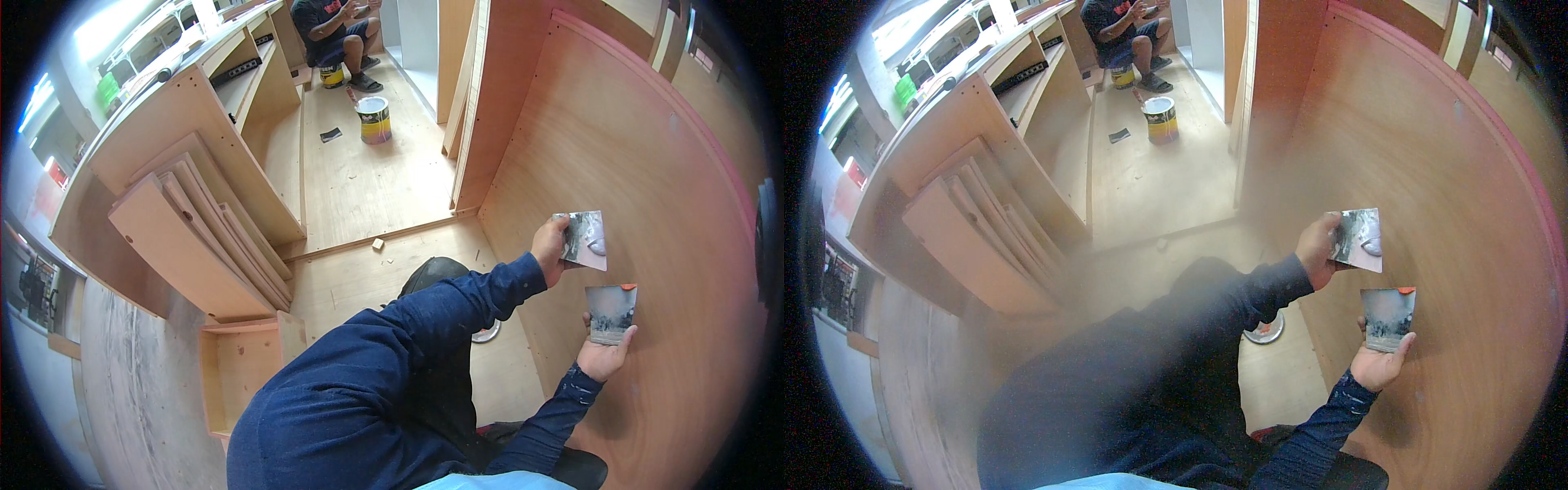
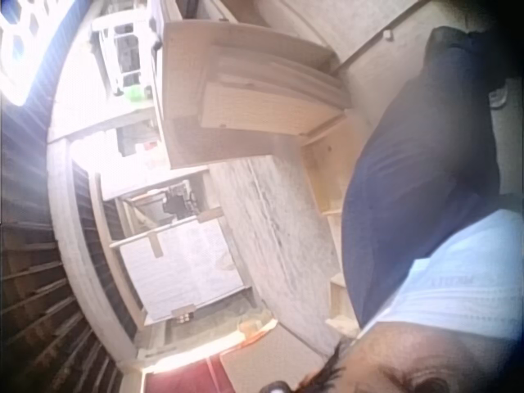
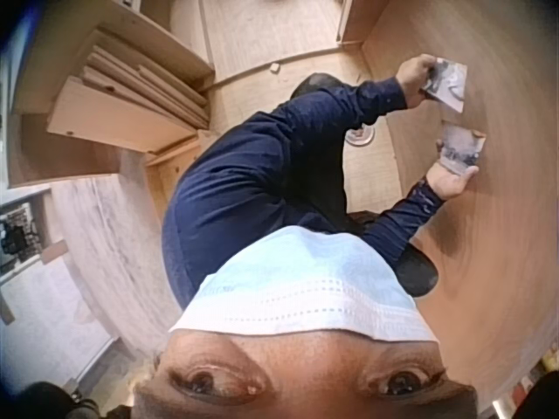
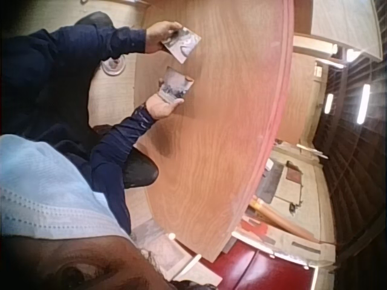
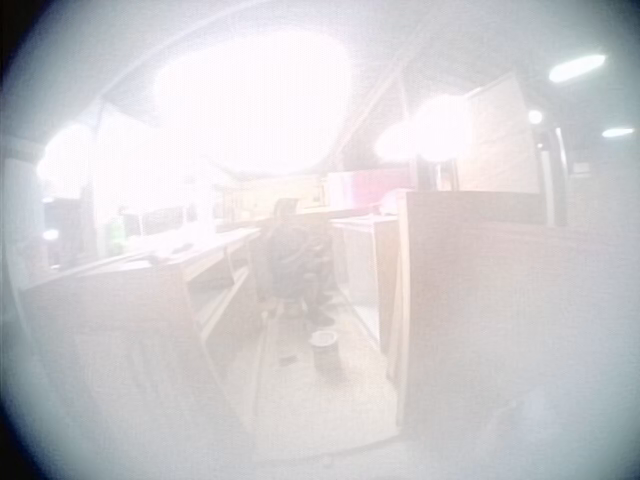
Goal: The person mixes putty between two scrapers and spreads it along the edges and surface of a wooden panel.
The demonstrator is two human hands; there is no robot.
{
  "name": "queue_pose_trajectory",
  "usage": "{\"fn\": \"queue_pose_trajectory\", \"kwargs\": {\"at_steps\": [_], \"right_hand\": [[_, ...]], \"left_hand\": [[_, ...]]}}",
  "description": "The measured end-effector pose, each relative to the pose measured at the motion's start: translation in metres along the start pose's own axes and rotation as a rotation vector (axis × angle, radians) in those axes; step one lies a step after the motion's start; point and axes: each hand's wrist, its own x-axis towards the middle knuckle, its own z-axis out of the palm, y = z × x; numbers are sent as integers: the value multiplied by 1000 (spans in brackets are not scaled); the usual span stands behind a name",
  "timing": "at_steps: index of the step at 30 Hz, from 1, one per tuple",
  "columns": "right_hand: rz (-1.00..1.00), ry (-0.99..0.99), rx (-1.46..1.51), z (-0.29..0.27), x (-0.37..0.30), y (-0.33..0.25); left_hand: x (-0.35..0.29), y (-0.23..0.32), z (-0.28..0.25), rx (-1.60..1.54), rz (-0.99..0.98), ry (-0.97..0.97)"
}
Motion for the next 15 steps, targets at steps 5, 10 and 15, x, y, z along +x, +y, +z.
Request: {"fn": "queue_pose_trajectory", "kwargs": {"at_steps": [5,10,15], "right_hand": [[-9,17,-16,0,-1,0],[-4,2,-22,3,-6,-1],[-4,-33,16,5,-9,-1]], "left_hand": [[-3,0,-1,2,2,-22],[-9,1,-1,0,1,-15],[-14,4,0,8,1,8]]}}
